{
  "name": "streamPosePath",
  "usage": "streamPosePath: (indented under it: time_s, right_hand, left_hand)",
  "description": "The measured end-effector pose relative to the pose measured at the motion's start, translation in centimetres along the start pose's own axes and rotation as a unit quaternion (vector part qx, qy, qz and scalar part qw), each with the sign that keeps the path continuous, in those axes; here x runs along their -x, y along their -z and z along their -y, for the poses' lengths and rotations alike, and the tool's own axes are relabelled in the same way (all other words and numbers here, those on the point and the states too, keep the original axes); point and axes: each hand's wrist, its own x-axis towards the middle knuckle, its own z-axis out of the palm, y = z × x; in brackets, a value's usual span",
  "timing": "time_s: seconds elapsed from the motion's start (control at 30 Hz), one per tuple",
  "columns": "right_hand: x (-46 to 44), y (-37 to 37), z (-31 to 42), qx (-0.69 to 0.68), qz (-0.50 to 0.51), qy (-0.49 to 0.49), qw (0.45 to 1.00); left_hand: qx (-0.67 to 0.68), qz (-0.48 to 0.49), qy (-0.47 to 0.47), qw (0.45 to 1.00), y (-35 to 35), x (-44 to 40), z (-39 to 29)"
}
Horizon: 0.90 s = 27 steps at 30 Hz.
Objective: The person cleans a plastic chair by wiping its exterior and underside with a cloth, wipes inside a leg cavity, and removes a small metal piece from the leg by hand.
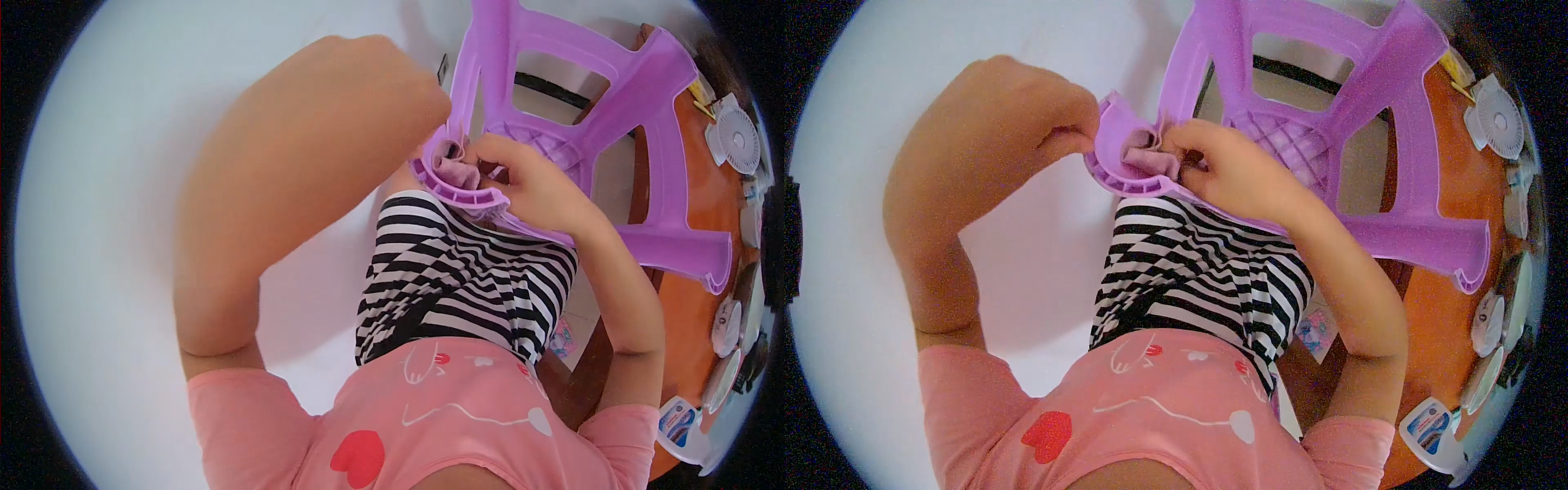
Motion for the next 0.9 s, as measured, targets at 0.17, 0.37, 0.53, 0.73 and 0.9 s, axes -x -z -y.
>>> streamPosePath:
  time_s: [0.17,0.37,0.53,0.73,0.9]
  right_hand:
    - [-0.3,0.2,-0.6,0.03,0.011,0.005,0.999]
    - [-0.3,0.2,-1.1,0.004,-0.001,0.003,1.0]
    - [-0.6,1.2,-1.1,-0.002,-0.014,0.008,1.0]
    - [-1.2,1.7,-1.8,-0.012,-0.02,0.021,1.0]
    - [-1.6,0.7,-2.3,0.013,-0.03,0.055,0.998]
  left_hand:
    - [-0.112,0.097,-0.036,0.988,1.6,-1.7,-1.9]
    - [-0.084,0.28,-0.002,0.956,5.1,-3.2,-4.0]
    - [-0.051,0.263,-0.013,0.963,4.9,-4.1,-2.3]
    - [-0.075,0.046,-0.014,0.996,0.9,-2.8,-0.2]
    - [-0.007,0.167,0.068,0.984,4.0,-3.7,-1.2]
